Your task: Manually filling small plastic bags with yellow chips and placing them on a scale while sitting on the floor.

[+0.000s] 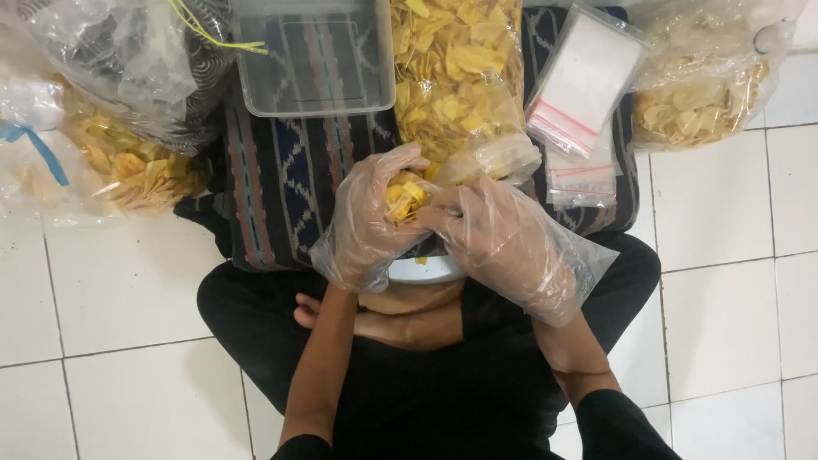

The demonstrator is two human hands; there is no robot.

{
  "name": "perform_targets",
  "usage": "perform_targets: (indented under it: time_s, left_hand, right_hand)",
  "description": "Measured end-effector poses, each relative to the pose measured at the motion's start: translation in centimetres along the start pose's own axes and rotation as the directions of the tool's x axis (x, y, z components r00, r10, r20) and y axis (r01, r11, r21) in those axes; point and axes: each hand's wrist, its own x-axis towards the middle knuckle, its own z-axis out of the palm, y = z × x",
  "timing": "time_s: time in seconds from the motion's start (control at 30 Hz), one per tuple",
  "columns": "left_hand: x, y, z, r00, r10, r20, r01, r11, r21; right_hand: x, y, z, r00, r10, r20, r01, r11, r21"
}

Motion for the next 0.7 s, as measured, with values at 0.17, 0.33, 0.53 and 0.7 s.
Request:
perform_targets:
  time_s: [0.17, 0.33, 0.53, 0.7]
  left_hand:
    - [-0.1, 0.1, -0.1, 0.999, -0.049, -0.004, 0.049, 0.997, -0.051]
    - [-0.3, -0.1, -0.1, 0.999, -0.05, 0.019, 0.05, 0.998, -0.048]
    - [-0.3, 0.0, -0.1, 0.998, -0.044, 0.035, 0.044, 0.999, -0.001]
    - [0.6, 0.8, -0.1, 1.0, -0.031, 0.005, 0.031, 0.999, -0.008]
  right_hand:
    - [0.1, -0.3, 0.2, 1.0, 0.013, 0.005, -0.013, 1.0, 0.003]
    - [0.0, -0.5, 0.3, 1.0, 0.009, 0.018, -0.008, 0.999, -0.038]
    - [0.9, -0.6, -0.8, 0.999, -0.016, 0.042, 0.015, 1.0, 0.012]
    - [0.0, 0.9, -0.7, 0.998, -0.049, 0.032, 0.047, 0.997, 0.065]
